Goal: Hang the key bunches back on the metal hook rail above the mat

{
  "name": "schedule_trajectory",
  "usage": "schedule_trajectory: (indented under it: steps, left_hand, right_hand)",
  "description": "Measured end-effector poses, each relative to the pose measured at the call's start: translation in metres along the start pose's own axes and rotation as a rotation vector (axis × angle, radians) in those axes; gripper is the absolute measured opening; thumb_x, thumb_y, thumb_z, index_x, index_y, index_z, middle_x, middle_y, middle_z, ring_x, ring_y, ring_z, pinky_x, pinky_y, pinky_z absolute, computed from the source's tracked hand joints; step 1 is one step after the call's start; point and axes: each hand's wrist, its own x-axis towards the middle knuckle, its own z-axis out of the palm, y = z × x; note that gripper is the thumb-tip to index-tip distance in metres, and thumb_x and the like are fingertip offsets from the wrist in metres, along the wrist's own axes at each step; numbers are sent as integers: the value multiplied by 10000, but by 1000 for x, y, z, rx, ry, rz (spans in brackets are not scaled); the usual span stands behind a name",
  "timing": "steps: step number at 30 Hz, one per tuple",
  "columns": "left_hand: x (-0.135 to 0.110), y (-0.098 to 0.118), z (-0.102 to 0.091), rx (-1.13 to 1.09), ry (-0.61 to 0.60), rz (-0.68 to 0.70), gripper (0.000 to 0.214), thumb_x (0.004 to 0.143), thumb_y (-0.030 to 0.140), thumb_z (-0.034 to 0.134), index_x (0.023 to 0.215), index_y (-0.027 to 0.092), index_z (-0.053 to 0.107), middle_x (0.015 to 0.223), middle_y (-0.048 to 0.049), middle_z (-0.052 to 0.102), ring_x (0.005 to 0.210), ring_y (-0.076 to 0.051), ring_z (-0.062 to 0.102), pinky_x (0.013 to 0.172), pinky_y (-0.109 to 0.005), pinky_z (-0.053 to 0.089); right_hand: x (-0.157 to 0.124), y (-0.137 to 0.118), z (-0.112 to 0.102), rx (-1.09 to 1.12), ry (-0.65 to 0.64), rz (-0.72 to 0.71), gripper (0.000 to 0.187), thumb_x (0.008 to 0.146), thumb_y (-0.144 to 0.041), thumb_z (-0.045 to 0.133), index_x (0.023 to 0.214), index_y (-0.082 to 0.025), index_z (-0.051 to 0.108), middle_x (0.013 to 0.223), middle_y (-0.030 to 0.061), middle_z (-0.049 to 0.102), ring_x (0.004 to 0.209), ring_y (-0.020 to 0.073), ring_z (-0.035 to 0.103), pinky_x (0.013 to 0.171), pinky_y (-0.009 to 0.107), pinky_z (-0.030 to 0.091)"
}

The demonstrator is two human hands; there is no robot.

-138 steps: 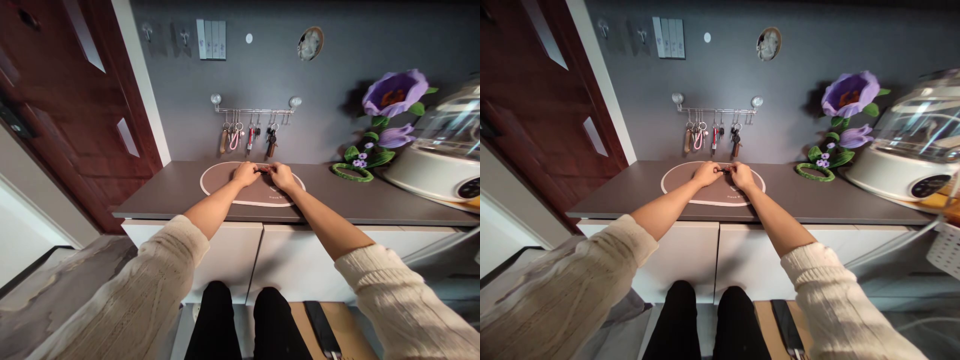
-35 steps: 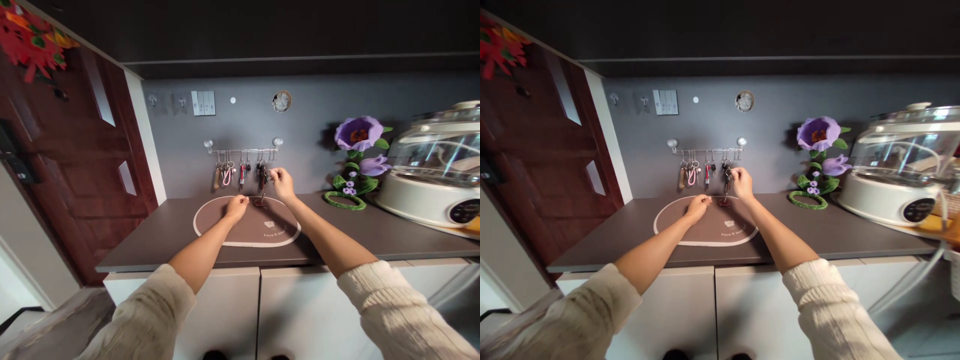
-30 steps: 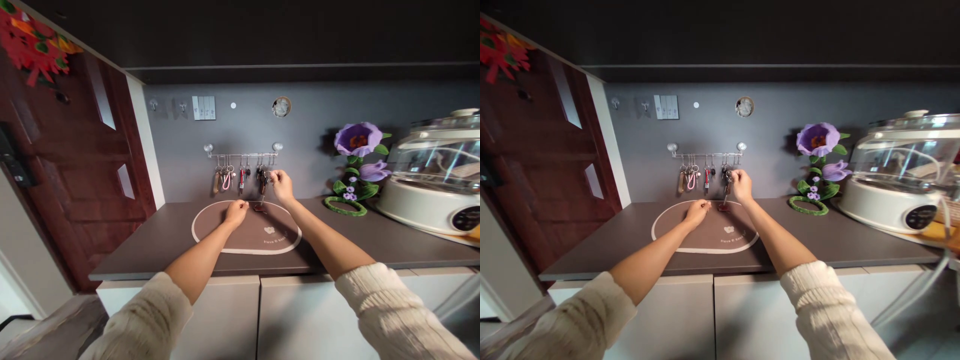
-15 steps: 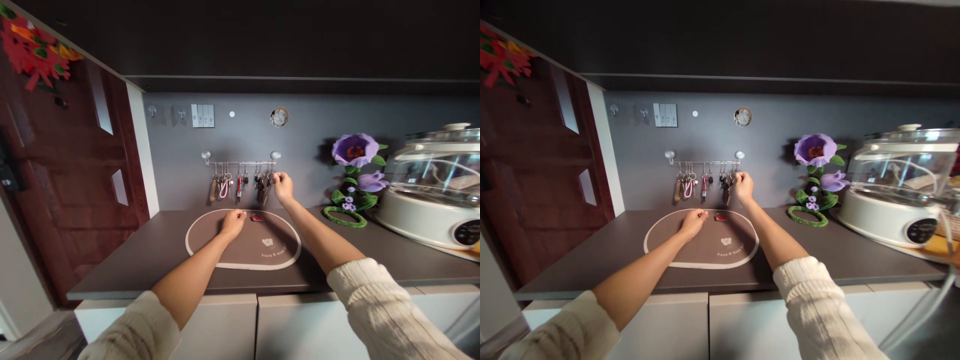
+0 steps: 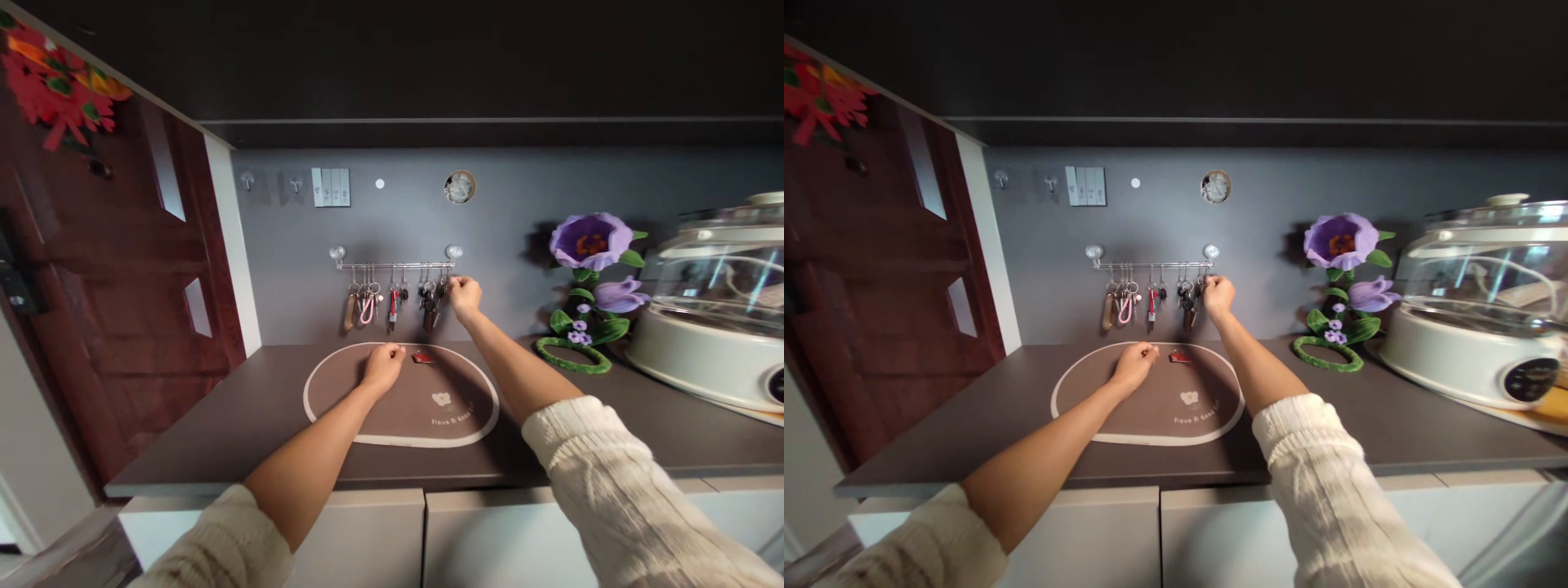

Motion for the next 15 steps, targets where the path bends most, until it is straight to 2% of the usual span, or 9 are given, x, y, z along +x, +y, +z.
schedule_trajectory:
  steps: [8, 15]
  left_hand:
    - [0, -3, 1, 0, 6, 7, 260, 779, 329, 416, 626, 167, 552, 594, 6, 554, 569, -106, 479, 553, -217, 328]
    - [0, -2, -1, 7, 24, -22, 258, 780, 332, 419, 645, 170, 566, 605, 4, 567, 573, -111, 493, 559, -222, 341]
  right_hand:
    - [6, 6, 5, -35, -13, 18, 203, 726, -291, 498, 705, -151, 643, 761, 111, 674, 740, 203, 609, 719, 289, 444]
    - [9, 21, 13, 1, -9, 13, 183, 713, -272, 507, 686, -158, 647, 695, 93, 668, 705, 194, 612, 674, 281, 460]
